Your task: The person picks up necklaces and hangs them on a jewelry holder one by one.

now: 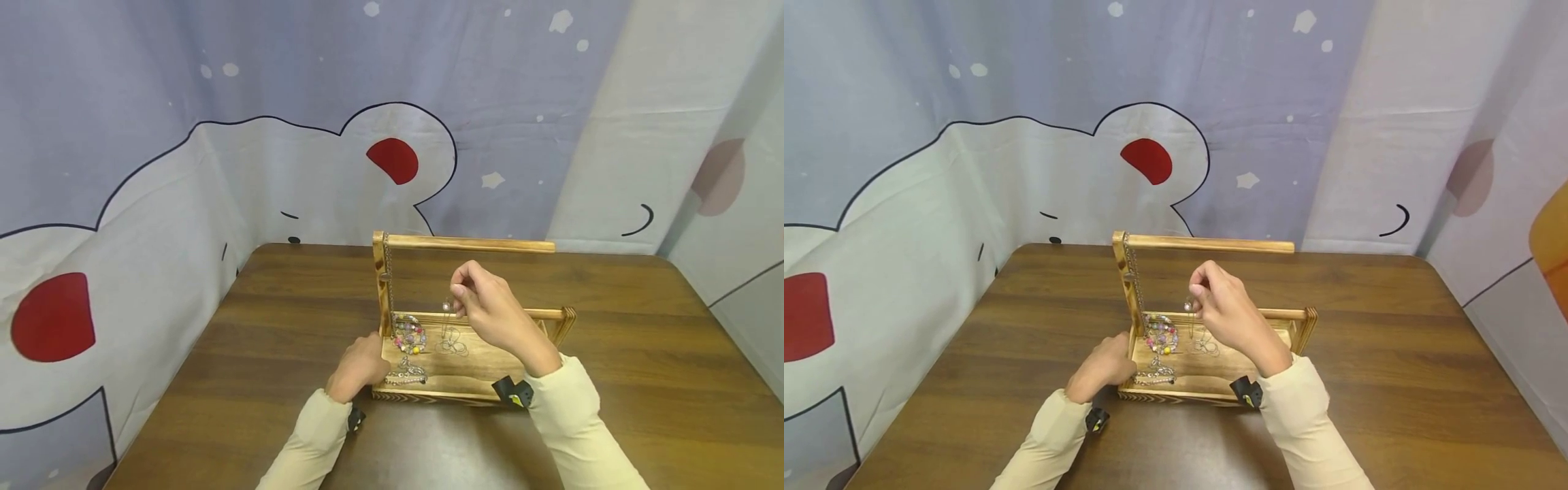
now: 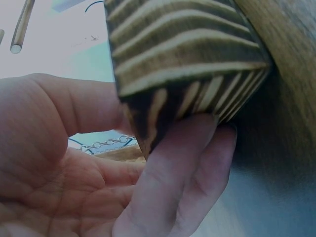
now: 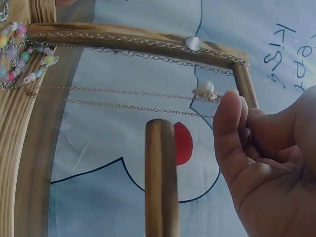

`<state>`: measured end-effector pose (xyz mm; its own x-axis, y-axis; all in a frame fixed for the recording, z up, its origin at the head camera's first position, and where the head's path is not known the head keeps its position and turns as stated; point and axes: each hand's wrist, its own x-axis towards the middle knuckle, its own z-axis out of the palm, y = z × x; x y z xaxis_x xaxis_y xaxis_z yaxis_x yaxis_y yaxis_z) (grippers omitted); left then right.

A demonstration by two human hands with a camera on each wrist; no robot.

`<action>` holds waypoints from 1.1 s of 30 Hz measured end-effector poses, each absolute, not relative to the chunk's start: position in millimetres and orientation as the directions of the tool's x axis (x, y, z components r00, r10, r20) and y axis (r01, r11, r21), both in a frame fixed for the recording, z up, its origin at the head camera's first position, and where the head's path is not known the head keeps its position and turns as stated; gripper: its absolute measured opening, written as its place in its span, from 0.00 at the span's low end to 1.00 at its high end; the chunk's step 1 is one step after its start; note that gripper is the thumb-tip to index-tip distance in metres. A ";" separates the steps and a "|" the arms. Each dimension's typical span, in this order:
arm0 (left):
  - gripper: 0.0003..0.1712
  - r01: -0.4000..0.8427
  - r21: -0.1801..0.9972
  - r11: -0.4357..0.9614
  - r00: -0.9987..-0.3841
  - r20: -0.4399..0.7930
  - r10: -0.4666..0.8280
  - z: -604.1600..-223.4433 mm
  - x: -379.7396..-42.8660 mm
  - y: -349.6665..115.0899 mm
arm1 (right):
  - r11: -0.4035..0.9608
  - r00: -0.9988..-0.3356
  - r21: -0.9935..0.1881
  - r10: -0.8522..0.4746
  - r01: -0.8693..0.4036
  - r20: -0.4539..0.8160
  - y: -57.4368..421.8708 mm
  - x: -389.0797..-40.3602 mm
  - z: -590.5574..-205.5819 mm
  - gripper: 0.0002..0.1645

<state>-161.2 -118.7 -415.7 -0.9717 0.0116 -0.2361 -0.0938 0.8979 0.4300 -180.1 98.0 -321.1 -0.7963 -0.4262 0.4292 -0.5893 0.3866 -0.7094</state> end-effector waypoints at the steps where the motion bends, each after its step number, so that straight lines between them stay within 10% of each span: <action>1: 0.25 -0.097 0.432 0.897 -0.971 -0.240 0.011 -415.7 -161.1 -118.7 | 0.383 -0.800 -0.716 -0.421 -0.583 0.427 97.7 -180.9 -321.4 0.03; 33: 0.24 -0.100 0.458 0.883 -0.972 -0.235 0.012 -414.7 -160.3 -120.5 | 0.612 -0.789 -0.523 -0.315 -0.594 0.528 133.9 -190.2 -332.4 0.03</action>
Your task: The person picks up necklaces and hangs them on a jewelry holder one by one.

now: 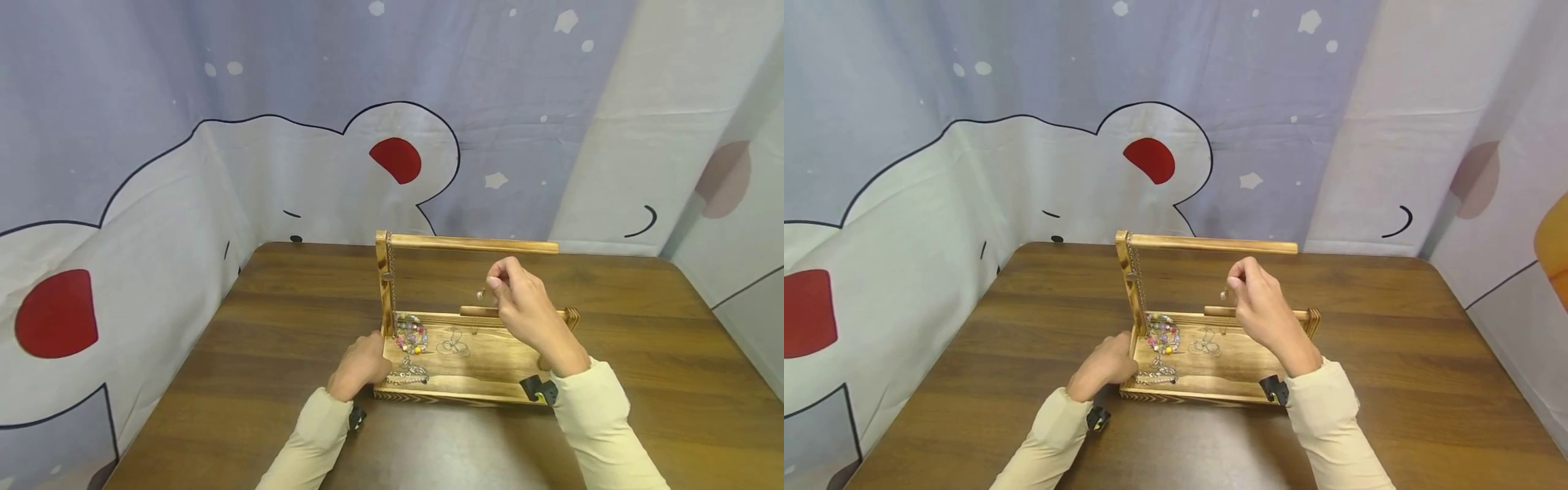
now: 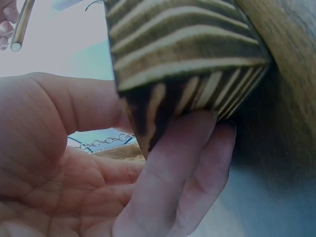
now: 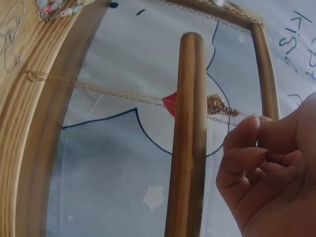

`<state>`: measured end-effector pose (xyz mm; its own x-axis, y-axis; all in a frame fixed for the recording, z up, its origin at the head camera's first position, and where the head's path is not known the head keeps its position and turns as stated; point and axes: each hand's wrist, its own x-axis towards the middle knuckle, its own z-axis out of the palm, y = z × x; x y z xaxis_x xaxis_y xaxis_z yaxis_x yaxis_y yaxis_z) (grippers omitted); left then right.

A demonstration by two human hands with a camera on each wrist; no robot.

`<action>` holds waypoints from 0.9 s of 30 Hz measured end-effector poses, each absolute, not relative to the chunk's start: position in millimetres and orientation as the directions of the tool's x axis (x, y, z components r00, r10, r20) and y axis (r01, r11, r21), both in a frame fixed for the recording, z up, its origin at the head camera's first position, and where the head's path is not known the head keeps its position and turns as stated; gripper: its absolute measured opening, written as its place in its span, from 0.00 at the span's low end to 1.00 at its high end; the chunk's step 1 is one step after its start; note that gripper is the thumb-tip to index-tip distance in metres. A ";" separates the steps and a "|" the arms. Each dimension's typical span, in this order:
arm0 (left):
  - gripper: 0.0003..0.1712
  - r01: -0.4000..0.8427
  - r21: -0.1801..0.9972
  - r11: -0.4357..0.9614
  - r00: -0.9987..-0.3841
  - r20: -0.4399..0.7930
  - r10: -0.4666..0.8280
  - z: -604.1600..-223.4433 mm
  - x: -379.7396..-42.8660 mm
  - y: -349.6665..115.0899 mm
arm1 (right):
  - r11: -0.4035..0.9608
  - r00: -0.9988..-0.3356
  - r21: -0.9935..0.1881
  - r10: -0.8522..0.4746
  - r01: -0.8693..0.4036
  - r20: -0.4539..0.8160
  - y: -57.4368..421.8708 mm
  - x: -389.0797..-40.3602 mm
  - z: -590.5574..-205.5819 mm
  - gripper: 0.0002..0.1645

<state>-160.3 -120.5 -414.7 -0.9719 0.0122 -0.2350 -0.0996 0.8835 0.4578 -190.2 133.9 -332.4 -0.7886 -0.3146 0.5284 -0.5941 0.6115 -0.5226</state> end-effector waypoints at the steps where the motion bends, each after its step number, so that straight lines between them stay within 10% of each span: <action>1: 0.24 -0.102 0.456 0.884 -0.971 -0.239 0.012 -414.7 -160.2 -120.2 | 0.617 -0.791 -0.521 -0.311 -0.589 0.526 135.6 -189.9 -332.2 0.03; 27: 0.25 -0.097 0.439 0.893 -0.967 -0.255 0.020 -414.9 -161.6 -121.2 | 0.702 -0.808 -0.498 -0.192 -0.509 0.556 181.4 -183.8 -319.2 0.03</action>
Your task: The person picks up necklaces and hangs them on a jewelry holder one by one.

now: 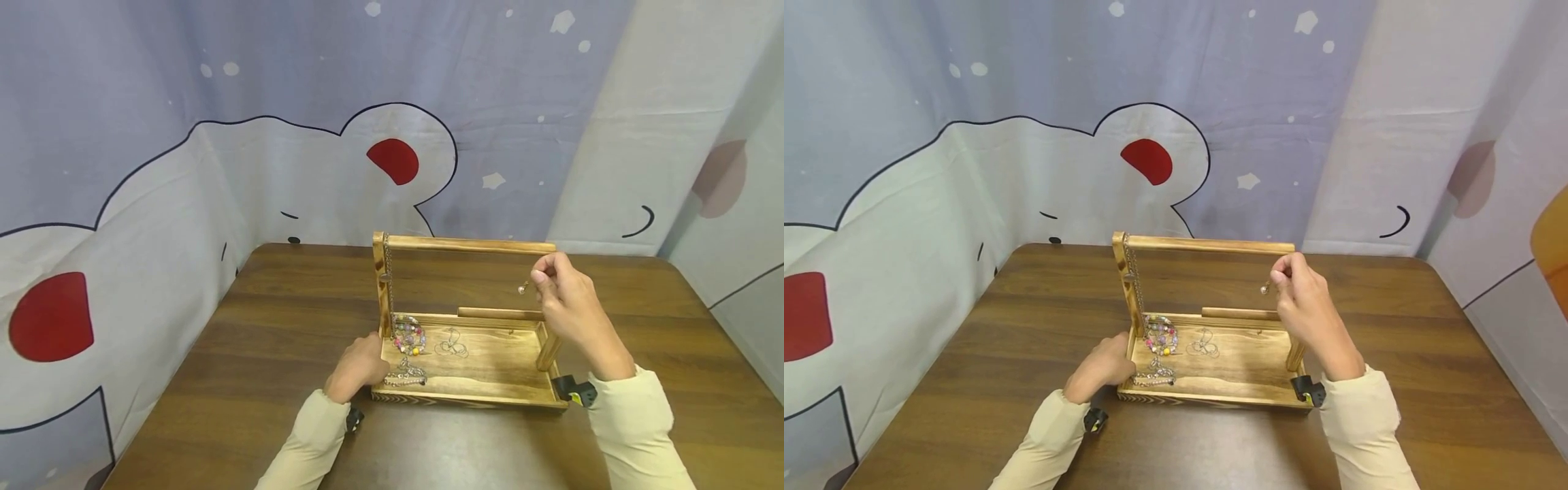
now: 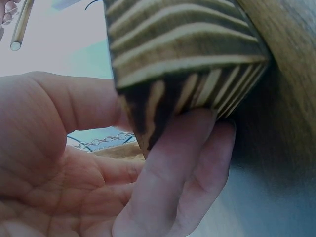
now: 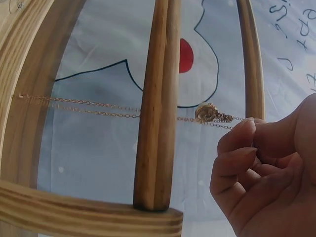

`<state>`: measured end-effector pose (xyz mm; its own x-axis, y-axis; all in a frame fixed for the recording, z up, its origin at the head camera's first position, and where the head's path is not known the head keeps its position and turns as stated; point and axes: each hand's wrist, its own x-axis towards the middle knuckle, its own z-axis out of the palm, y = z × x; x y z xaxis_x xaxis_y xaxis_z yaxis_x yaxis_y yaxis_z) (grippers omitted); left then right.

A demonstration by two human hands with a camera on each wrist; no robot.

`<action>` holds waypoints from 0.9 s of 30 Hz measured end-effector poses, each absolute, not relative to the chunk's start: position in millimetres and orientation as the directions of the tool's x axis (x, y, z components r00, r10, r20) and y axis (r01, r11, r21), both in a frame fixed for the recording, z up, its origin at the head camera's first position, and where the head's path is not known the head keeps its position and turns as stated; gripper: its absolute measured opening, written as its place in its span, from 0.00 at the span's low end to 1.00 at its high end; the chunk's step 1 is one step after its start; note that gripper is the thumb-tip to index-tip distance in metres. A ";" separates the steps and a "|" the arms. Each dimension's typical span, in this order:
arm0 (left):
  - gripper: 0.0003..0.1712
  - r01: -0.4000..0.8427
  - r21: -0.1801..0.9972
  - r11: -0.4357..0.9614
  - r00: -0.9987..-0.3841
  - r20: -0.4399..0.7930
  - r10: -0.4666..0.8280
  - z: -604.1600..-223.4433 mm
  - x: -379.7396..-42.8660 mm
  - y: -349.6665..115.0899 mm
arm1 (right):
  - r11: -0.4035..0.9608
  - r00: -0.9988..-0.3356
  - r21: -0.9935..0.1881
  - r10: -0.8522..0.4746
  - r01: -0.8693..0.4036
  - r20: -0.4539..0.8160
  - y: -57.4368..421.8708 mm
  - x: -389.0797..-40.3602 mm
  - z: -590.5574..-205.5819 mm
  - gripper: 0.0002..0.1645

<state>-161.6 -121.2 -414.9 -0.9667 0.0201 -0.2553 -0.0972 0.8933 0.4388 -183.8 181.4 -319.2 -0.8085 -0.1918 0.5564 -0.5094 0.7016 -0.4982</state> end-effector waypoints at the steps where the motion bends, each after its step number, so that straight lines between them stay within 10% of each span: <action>1: 0.25 -0.097 0.439 0.893 -0.967 -0.255 0.020 -415.2 -161.5 -121.4 | 0.704 -0.811 -0.502 -0.184 -0.503 0.556 182.8 -183.4 -318.7 0.03; 27: 0.25 -0.098 0.448 0.889 -0.968 -0.251 0.019 -416.7 -161.7 -121.4 | 0.737 -0.877 -0.646 0.161 -0.198 0.453 199.1 -196.5 -289.5 0.13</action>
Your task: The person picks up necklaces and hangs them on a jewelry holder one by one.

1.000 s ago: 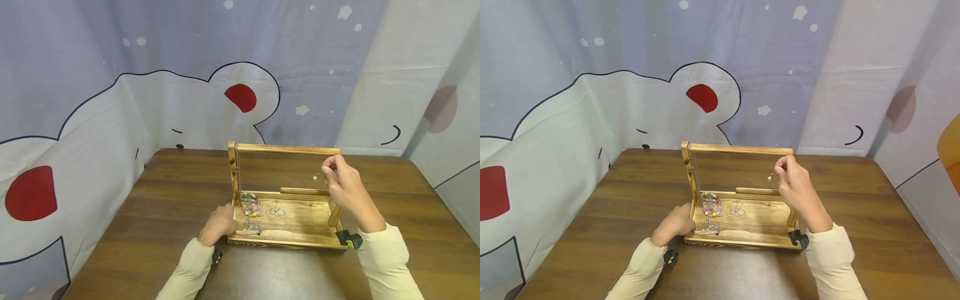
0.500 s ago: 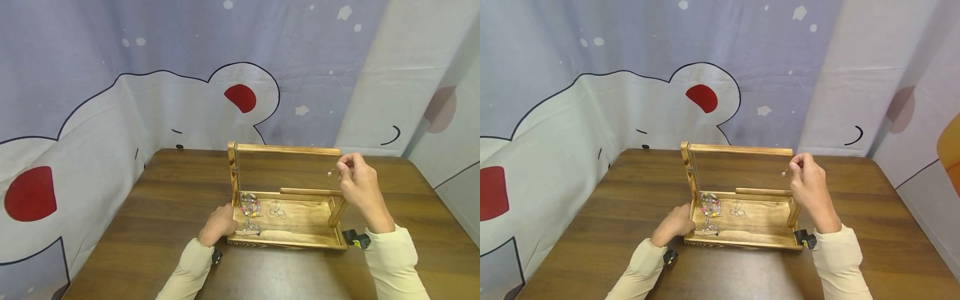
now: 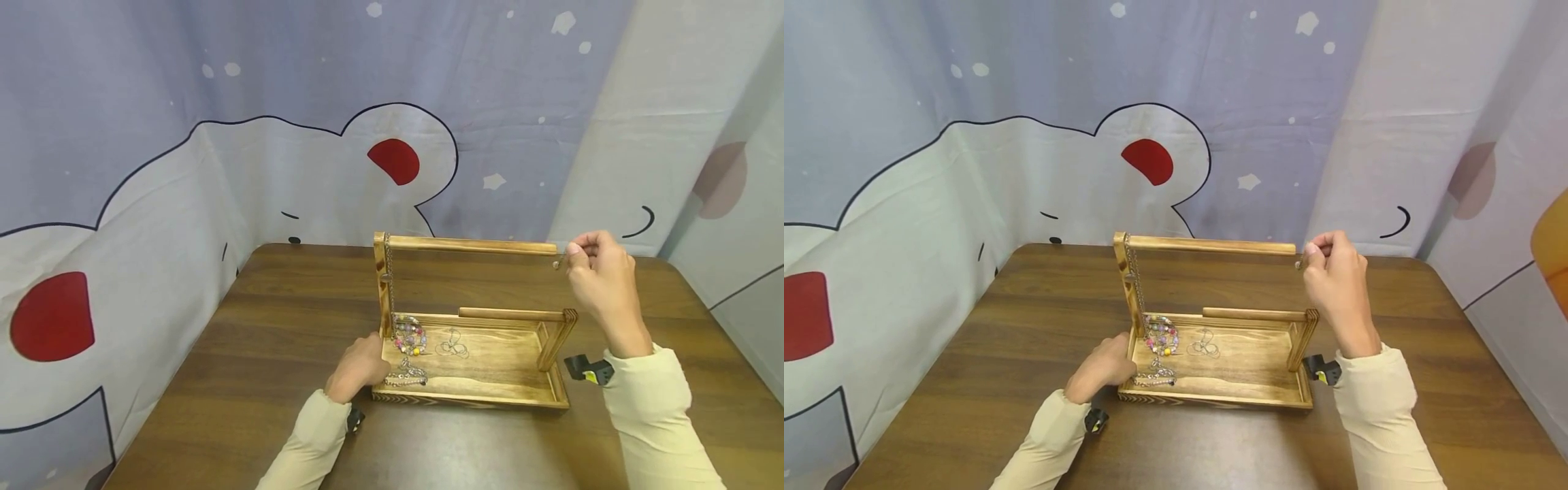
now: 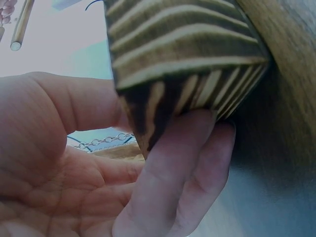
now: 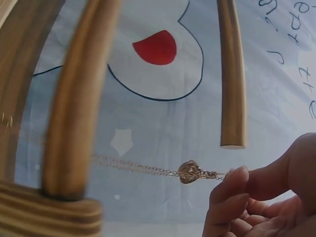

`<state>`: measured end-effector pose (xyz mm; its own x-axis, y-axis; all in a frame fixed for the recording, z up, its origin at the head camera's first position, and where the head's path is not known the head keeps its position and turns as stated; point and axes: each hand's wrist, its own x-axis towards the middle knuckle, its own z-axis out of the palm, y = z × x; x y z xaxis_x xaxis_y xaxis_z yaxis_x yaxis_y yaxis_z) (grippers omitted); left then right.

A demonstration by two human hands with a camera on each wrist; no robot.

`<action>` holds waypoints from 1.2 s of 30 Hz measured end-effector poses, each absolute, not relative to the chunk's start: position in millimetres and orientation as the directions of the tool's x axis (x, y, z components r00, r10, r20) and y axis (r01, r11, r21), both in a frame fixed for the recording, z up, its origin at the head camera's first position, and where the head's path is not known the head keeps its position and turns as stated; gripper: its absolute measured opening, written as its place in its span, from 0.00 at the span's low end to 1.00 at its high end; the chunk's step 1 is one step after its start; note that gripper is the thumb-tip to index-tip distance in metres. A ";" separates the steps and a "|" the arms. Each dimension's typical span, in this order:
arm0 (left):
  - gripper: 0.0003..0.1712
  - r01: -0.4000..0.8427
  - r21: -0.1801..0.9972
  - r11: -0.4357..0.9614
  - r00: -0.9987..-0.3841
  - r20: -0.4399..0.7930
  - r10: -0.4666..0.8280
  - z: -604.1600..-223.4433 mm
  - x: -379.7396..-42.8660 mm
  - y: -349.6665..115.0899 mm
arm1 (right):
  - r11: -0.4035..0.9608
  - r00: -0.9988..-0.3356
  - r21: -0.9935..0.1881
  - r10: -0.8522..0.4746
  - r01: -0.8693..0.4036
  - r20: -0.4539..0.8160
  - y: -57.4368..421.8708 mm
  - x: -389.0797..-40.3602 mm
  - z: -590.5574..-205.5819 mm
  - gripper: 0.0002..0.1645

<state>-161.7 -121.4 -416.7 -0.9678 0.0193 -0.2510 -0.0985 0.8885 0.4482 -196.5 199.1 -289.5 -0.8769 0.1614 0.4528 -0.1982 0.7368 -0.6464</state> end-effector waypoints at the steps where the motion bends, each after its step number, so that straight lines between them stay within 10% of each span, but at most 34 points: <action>1: 0.25 -0.098 0.448 0.889 -0.968 -0.251 0.020 -416.7 -161.7 -121.2 | 0.735 -0.879 -0.652 0.171 -0.188 0.446 199.3 -197.9 -287.1 0.13; 36: 0.26 -0.112 0.444 0.889 -0.965 -0.262 0.010 -416.2 -161.3 -120.8 | 0.719 -0.910 -0.644 0.039 -0.261 0.412 138.4 -196.0 -251.1 0.08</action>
<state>-161.3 -120.8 -416.2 -0.9650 0.0098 -0.2620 -0.1117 0.8888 0.4444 -196.0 138.4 -251.1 -0.9104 0.0385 0.4120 -0.2611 0.7188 -0.6443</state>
